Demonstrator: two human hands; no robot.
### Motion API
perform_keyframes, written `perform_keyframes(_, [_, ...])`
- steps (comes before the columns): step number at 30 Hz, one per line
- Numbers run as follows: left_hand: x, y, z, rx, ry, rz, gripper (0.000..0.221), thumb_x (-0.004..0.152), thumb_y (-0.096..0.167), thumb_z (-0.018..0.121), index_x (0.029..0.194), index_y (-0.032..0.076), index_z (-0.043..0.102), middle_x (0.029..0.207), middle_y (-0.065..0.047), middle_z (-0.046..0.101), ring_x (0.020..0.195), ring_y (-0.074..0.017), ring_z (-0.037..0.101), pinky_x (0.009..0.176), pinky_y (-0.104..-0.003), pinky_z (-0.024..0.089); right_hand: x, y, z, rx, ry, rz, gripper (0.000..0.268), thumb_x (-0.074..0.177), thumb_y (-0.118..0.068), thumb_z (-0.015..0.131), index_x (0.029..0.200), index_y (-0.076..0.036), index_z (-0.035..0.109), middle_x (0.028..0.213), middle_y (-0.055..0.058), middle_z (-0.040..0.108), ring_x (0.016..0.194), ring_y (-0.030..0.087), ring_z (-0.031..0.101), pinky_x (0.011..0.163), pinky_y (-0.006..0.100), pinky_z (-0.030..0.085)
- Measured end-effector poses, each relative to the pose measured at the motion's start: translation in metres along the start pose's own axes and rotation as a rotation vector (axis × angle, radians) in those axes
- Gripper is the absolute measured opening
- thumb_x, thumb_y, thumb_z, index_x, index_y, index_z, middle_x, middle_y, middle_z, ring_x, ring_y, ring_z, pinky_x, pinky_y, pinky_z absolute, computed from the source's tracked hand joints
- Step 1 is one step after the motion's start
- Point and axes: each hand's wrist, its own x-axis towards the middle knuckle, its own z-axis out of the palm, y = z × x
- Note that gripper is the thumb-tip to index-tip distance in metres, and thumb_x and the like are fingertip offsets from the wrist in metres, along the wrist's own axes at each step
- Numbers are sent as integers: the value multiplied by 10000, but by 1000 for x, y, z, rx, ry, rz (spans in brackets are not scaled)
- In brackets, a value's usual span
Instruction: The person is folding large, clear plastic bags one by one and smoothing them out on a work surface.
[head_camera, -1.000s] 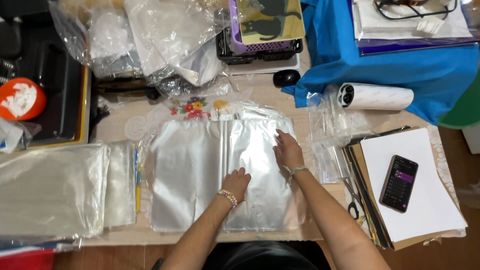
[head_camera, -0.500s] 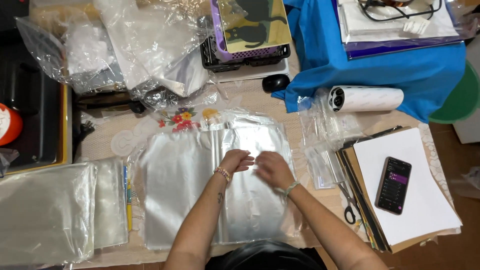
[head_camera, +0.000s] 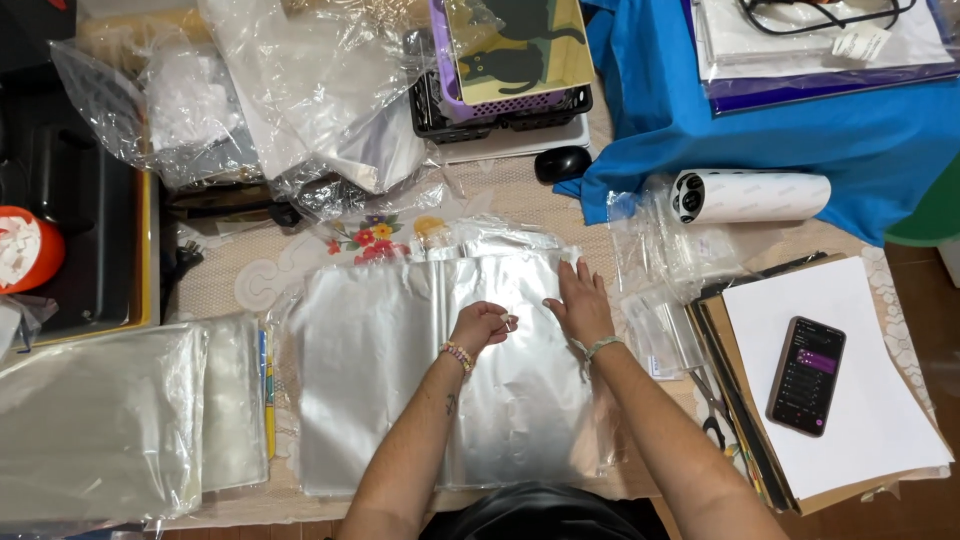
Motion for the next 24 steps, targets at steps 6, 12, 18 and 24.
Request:
perform_keyframes(6, [19, -19, -9, -46, -49, 144, 290, 891, -69, 672, 1075, 59, 489, 1035, -221, 731, 832, -253, 763, 689, -279, 659, -5, -11, 17, 304, 276, 130, 639, 872, -314, 772, 1464, -276, 535, 1221, 18, 717, 1183, 203, 642, 1046, 341, 502])
perform_keyframes(12, [1, -12, -4, 46, -103, 320, 454, 892, -134, 605, 1141, 148, 351, 1105, -223, 688, 887, -255, 737, 746, -254, 661, -16, -9, 15, 801, 381, 366, 576, 800, -39, 828, 1332, -141, 632, 915, 64, 756, 810, 185, 728, 766, 293, 616])
perform_keyframes(18, [-20, 7, 9, 77, -64, 398, 955, 856, -180, 591, 1561, 199, 70, 1369, -267, 471, 849, -258, 700, 796, -335, 676, -21, -13, 16, 561, 383, 230, 125, 873, -188, 785, 980, -249, 805, 945, -26, 762, 909, 196, 730, 810, 325, 588])
perform_keyframes(24, [1, -14, 13, 74, -94, 348, 333, 873, -124, 687, 1174, 16, 691, 1034, -207, 728, 752, -203, 756, 639, -253, 684, -37, -35, 9, 561, 439, 95, 106, 829, -132, 818, 888, -215, 788, 1027, -30, 789, 994, 188, 734, 851, 328, 589])
